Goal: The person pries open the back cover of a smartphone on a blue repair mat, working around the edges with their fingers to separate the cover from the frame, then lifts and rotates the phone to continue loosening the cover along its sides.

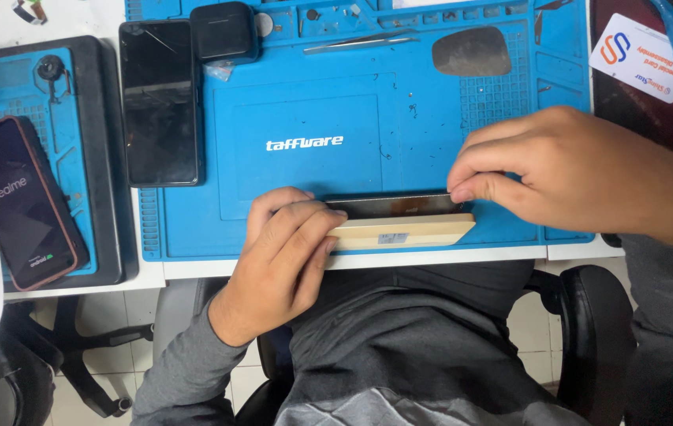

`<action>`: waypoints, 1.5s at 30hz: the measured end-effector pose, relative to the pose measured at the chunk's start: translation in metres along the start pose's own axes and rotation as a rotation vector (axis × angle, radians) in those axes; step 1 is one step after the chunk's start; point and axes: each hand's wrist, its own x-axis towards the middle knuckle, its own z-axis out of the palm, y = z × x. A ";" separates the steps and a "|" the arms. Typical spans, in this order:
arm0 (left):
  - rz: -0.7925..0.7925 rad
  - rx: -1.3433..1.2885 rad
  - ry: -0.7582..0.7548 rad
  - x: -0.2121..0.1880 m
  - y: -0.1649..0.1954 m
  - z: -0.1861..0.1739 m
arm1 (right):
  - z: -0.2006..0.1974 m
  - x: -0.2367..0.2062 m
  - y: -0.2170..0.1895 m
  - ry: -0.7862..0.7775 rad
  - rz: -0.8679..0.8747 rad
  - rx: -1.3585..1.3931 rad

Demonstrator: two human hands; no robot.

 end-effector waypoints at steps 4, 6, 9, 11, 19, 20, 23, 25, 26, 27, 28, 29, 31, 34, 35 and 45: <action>0.003 0.000 -0.007 0.002 0.001 -0.003 | 0.000 -0.003 -0.011 0.145 -0.083 -0.086; 0.006 -0.002 -0.009 0.004 0.001 -0.004 | 0.000 -0.005 -0.014 0.196 -0.095 -0.123; 0.005 -0.002 -0.002 0.007 0.001 -0.004 | 0.003 -0.009 -0.018 0.275 -0.134 -0.195; 0.001 0.001 -0.002 0.007 0.001 -0.005 | 0.006 -0.012 -0.020 0.335 -0.176 -0.242; -0.004 0.007 -0.001 0.005 0.001 -0.005 | 0.027 -0.017 -0.019 0.427 -0.168 -0.234; 0.000 0.010 0.003 0.005 0.001 -0.004 | 0.028 -0.017 -0.018 0.440 -0.179 -0.217; -0.001 0.005 -0.001 0.004 0.001 -0.005 | 0.032 -0.018 -0.013 0.454 -0.186 -0.184; -0.003 0.002 0.001 0.004 0.001 -0.004 | 0.034 -0.018 -0.011 0.428 -0.155 -0.166; -0.002 0.001 0.002 0.004 0.001 -0.004 | 0.035 -0.018 -0.009 0.416 -0.140 -0.159; -0.001 0.002 0.003 0.004 0.001 -0.004 | 0.035 -0.018 -0.008 0.410 -0.136 -0.134; 0.000 0.003 0.003 0.004 0.001 -0.004 | 0.036 -0.019 -0.007 0.404 -0.132 -0.109; 0.000 0.004 0.004 0.004 0.000 -0.004 | 0.036 -0.019 -0.006 0.398 -0.129 -0.085; 0.002 0.009 0.009 0.004 0.000 -0.004 | 0.036 -0.019 -0.004 0.396 -0.117 -0.054; 0.002 0.013 0.009 0.004 0.000 -0.004 | 0.037 -0.020 -0.003 0.373 -0.067 -0.007; 0.000 0.015 0.009 0.003 0.000 -0.004 | 0.037 -0.020 -0.003 0.361 -0.046 0.008; 0.005 0.017 0.010 0.003 0.000 -0.004 | 0.035 -0.030 0.005 0.356 0.008 0.037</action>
